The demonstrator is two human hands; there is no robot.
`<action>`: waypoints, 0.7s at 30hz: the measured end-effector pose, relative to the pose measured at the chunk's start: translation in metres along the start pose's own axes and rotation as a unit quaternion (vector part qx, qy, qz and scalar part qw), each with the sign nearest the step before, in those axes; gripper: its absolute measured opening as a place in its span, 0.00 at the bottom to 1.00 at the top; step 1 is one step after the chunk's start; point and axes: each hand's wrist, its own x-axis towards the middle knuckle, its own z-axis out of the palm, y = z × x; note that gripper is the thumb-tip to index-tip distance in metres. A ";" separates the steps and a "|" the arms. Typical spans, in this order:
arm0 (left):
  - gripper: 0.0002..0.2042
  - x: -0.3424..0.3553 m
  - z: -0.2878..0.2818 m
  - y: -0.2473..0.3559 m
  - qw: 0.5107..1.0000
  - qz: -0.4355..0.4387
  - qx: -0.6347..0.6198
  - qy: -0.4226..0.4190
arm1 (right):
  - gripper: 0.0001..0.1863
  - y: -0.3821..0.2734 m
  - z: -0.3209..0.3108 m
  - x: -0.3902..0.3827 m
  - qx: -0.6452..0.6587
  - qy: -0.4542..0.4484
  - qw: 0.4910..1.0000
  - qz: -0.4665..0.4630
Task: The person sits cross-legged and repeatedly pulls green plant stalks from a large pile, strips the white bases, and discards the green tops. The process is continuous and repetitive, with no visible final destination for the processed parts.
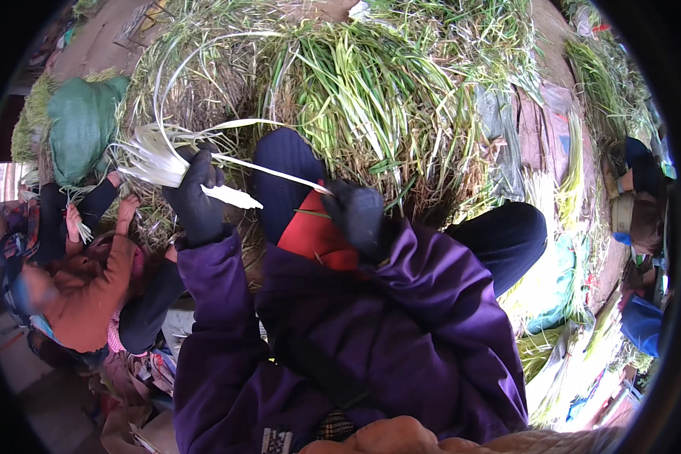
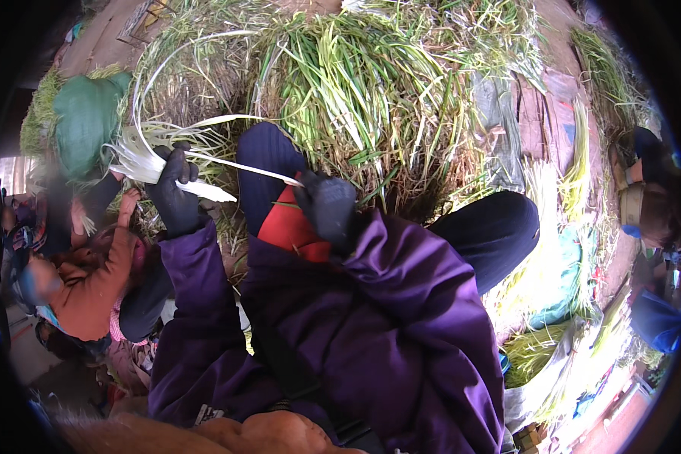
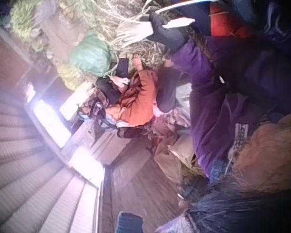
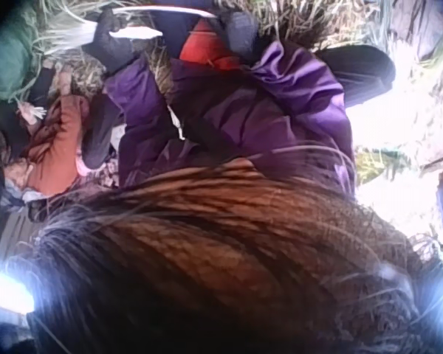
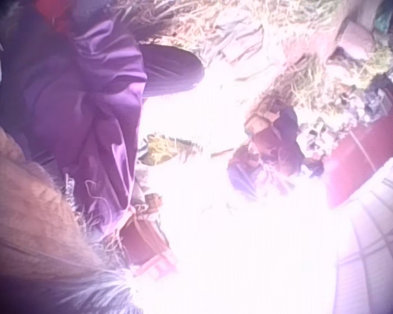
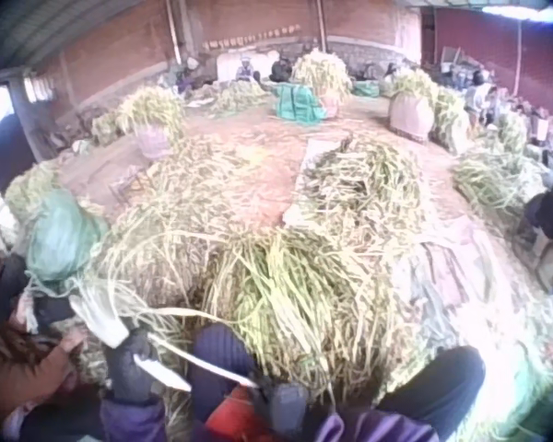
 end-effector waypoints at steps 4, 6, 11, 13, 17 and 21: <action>0.09 0.010 0.009 -0.029 0.999 -0.019 0.024 0.022 | 0.08 0.035 -0.005 -0.036 0.012 -0.010 1.000 -0.024; 0.08 0.013 0.014 -0.044 0.997 -0.063 0.033 0.015 | 0.09 0.045 -0.004 -0.047 -0.001 -0.075 0.996 0.053; 0.07 0.000 0.004 -0.057 0.992 -0.118 0.036 0.004 | 0.15 0.050 -0.004 -0.050 0.408 -0.067 0.881 0.228; 0.06 -0.021 -0.002 -0.062 0.990 -0.139 -0.014 0.025 | 0.12 0.047 -0.004 -0.048 0.402 -0.083 0.880 0.239; 0.10 -0.046 -0.014 -0.070 0.979 -0.187 -0.071 -0.034 | 0.11 0.041 0.000 -0.045 0.163 -0.047 0.979 0.116; 0.09 -0.069 -0.008 -0.085 0.967 -0.247 -0.062 0.008 | 0.09 0.026 0.003 -0.052 -0.108 -0.072 0.991 -0.024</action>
